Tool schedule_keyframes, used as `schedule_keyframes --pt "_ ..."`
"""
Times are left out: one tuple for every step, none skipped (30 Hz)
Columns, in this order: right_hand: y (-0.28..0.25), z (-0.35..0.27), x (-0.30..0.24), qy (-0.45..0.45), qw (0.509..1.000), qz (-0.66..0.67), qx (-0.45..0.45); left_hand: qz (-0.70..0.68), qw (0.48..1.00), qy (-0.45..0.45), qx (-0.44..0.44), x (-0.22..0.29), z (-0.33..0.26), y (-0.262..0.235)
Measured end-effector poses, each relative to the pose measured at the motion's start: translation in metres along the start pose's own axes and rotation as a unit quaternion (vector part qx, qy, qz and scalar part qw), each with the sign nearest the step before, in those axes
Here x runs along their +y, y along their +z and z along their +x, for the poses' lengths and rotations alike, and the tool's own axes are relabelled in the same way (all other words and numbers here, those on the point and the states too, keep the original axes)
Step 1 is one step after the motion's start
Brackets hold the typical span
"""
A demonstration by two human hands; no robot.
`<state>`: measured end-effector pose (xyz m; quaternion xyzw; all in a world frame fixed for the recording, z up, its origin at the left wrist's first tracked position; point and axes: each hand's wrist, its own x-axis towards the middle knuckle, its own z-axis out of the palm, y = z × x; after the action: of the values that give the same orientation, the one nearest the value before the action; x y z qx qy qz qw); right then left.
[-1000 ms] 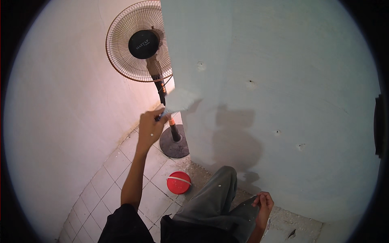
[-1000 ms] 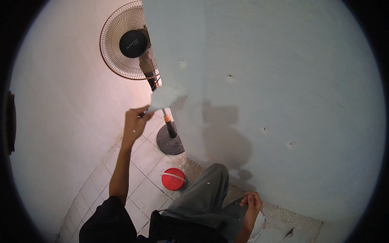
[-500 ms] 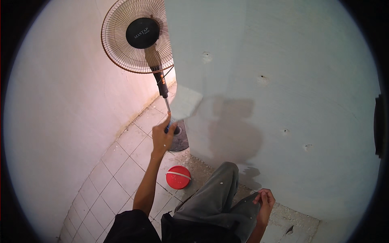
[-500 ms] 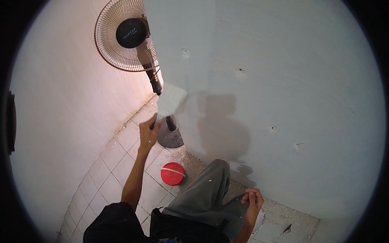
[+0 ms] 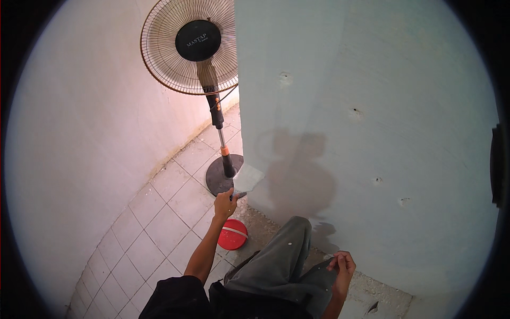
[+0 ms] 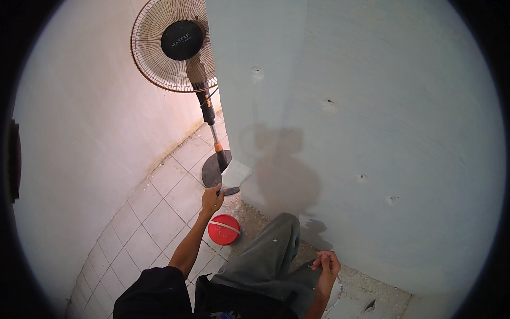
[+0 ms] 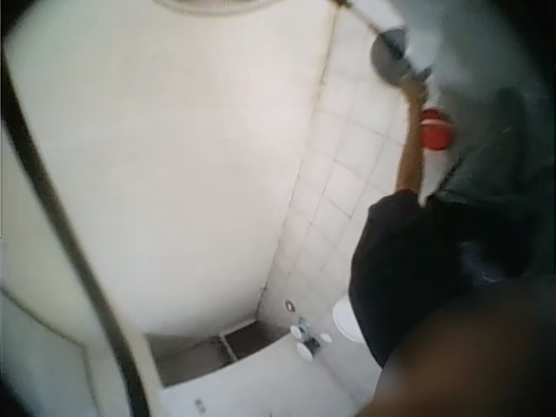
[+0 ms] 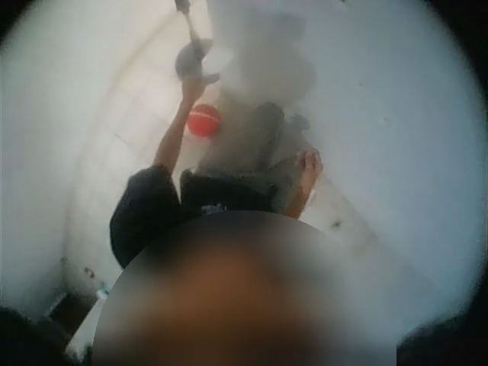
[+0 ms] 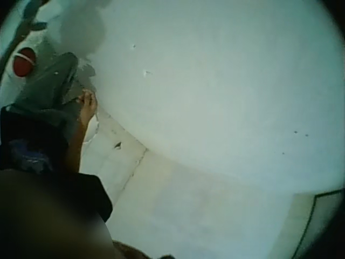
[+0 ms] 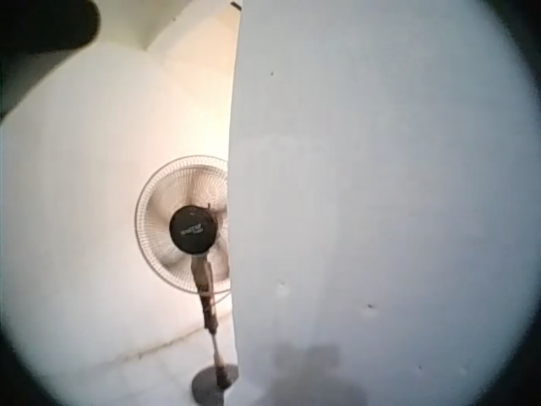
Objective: The person patches holes in a wall by applying white filler with a putty knife.
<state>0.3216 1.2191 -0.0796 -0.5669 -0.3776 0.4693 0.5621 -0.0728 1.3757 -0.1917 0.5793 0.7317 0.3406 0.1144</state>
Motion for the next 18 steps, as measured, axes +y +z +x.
schedule_keyframes --pt "0.001 0.0 0.0 -0.002 1.0 0.002 -0.003 0.01 1.0 0.01 0.003 -0.004 0.001 0.002" --pt "0.002 0.0 0.0 -0.003 1.0 0.002 -0.004 0.019 1.0 0.02 0.006 -0.008 0.001 0.004" --pt "0.003 0.001 0.0 0.001 1.0 0.002 -0.006 0.019 1.0 0.02 0.008 -0.013 0.001 0.005" --pt "0.003 0.001 -0.001 0.005 1.0 0.001 -0.006 0.025 0.999 0.021 0.006 -0.013 0.0 0.006" --pt "0.004 0.001 -0.001 0.004 1.0 0.0 -0.005 0.031 0.999 0.021 0.006 -0.012 0.0 0.006" --pt "0.004 0.001 -0.002 -0.001 1.0 -0.002 -0.009 0.03 0.999 0.022 0.006 -0.012 0.0 0.007" --pt "0.004 0.001 -0.002 -0.007 1.0 -0.004 -0.013 0.033 0.999 0.009 -0.02 -0.009 0.001 0.004" --pt "0.004 0.001 -0.002 -0.008 1.0 -0.003 -0.012 0.035 0.998 -0.003 -0.045 -0.006 0.002 0.003" --pt "0.003 0.001 -0.002 -0.009 1.0 -0.001 -0.01 0.034 0.998 -0.002 -0.045 -0.006 0.003 0.005" --pt "0.003 0.0 -0.002 -0.009 1.0 0.002 -0.01 0.044 0.998 -0.003 -0.044 -0.007 0.002 0.005" --pt "0.003 0.0 -0.003 -0.009 1.0 0.003 -0.011 0.053 0.998 -0.003 -0.044 -0.009 0.001 0.005" --pt "0.003 -0.001 -0.004 -0.005 1.0 0.005 -0.007 0.055 0.998 -0.002 -0.043 -0.01 0.001 0.005" --pt "0.004 -0.002 -0.006 -0.001 1.0 0.002 -0.004 0.055 0.997 -0.002 -0.045 -0.013 0.0 0.008" --pt "0.005 -0.002 -0.005 -0.002 1.0 -0.001 -0.004 0.056 0.997 -0.002 -0.046 -0.016 -0.001 0.01" --pt "0.005 -0.003 -0.003 -0.009 1.0 -0.004 -0.005 0.053 0.998 -0.004 -0.046 -0.022 -0.002 0.012" --pt "0.002 -0.003 -0.002 -0.014 1.0 -0.003 -0.006 0.048 0.998 0.006 -0.033 -0.026 -0.004 0.012" --pt "0.001 -0.004 -0.003 -0.014 1.0 -0.002 -0.005 0.043 0.999 0.016 -0.019 -0.03 -0.005 0.011" --pt "-0.001 -0.004 -0.004 -0.014 1.0 0.0 -0.002 0.043 0.999 0.016 -0.019 -0.036 -0.008 0.01"
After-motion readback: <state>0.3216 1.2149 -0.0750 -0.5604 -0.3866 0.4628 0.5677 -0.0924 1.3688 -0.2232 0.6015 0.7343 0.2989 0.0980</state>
